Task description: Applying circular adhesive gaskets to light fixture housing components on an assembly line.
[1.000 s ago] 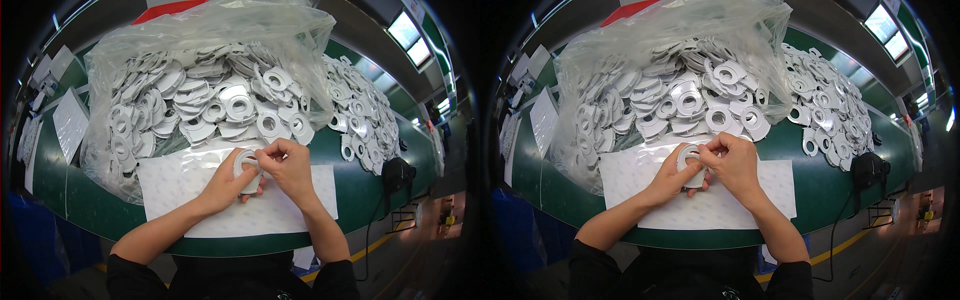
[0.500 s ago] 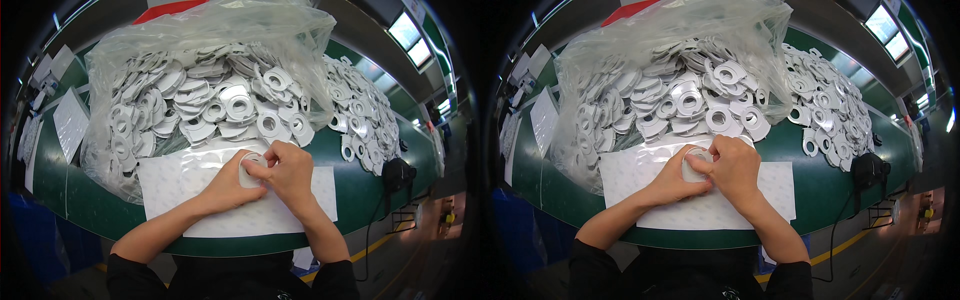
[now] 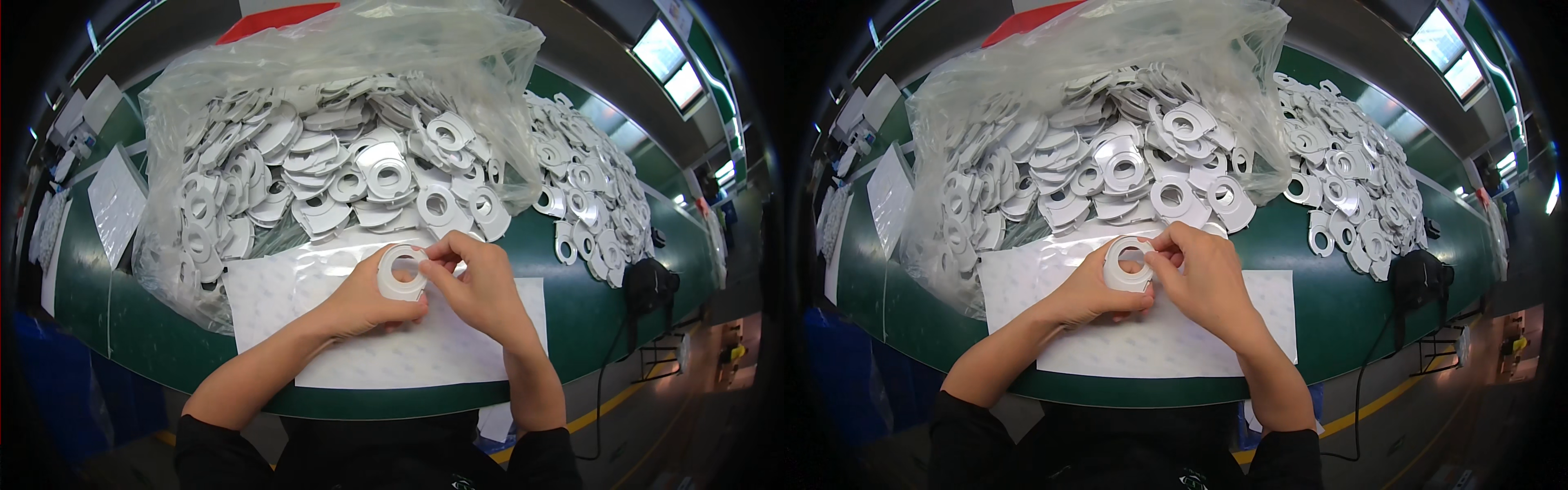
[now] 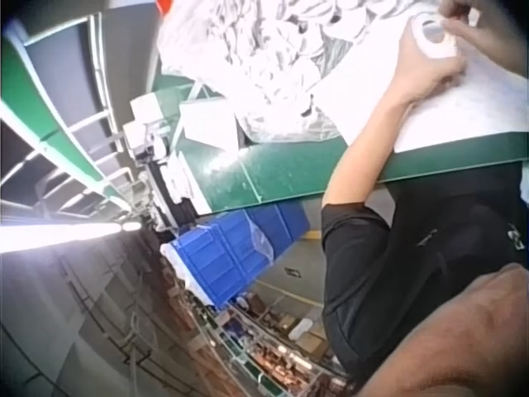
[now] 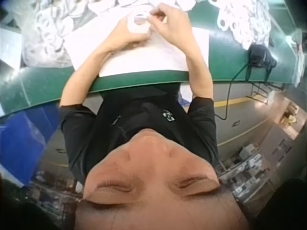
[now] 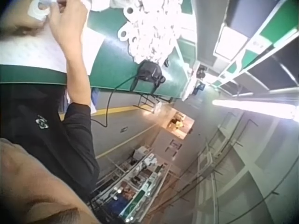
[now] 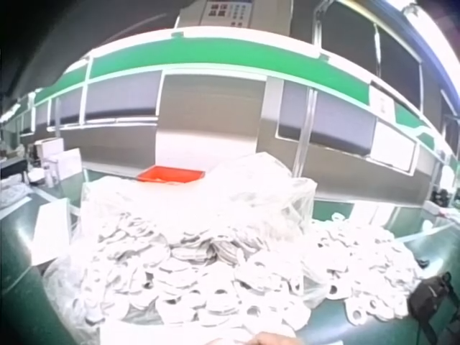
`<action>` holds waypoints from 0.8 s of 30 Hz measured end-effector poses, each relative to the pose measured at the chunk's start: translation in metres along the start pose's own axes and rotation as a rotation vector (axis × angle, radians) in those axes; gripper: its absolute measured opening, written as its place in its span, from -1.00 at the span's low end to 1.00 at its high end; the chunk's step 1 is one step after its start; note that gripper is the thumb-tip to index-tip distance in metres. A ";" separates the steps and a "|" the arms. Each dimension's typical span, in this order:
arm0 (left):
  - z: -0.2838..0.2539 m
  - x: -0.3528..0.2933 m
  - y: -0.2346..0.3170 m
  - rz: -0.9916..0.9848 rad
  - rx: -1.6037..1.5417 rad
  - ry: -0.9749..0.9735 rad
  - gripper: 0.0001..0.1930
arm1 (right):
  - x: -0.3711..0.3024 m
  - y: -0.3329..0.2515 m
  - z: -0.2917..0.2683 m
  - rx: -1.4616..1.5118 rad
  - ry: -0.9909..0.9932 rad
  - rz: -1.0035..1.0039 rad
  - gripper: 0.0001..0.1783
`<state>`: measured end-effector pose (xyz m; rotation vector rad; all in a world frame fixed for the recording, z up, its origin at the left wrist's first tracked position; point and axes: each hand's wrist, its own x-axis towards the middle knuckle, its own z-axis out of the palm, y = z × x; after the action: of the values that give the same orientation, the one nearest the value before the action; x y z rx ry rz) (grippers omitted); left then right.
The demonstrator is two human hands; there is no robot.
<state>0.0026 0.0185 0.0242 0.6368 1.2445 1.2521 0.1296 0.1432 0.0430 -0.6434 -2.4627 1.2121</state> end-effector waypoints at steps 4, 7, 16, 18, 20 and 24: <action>-0.004 0.004 -0.005 0.003 -0.064 -0.048 -0.37 | 0.002 0.001 0.012 -0.013 0.122 0.011 -0.78; -0.007 0.004 -0.007 -0.027 -0.075 -0.057 -0.35 | 0.004 0.001 0.013 -0.021 0.151 0.040 -0.74; -0.010 0.003 -0.004 -0.073 -0.075 -0.131 -0.41 | 0.006 0.008 0.014 -0.016 0.122 0.085 -0.66; -0.010 0.000 -0.003 -0.092 -0.059 -0.135 -0.42 | 0.007 0.012 0.013 -0.016 0.108 0.061 -0.66; -0.009 -0.005 -0.002 -0.077 -0.192 -0.143 -0.42 | 0.009 0.022 0.008 0.227 0.019 0.049 -0.69; -0.020 0.000 0.010 0.165 -0.272 -0.051 -0.50 | 0.015 0.014 -0.039 0.611 0.266 0.254 -0.73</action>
<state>-0.0199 0.0162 0.0280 0.5767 0.9716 1.5024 0.1393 0.1847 0.0559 -0.8741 -1.6971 1.7345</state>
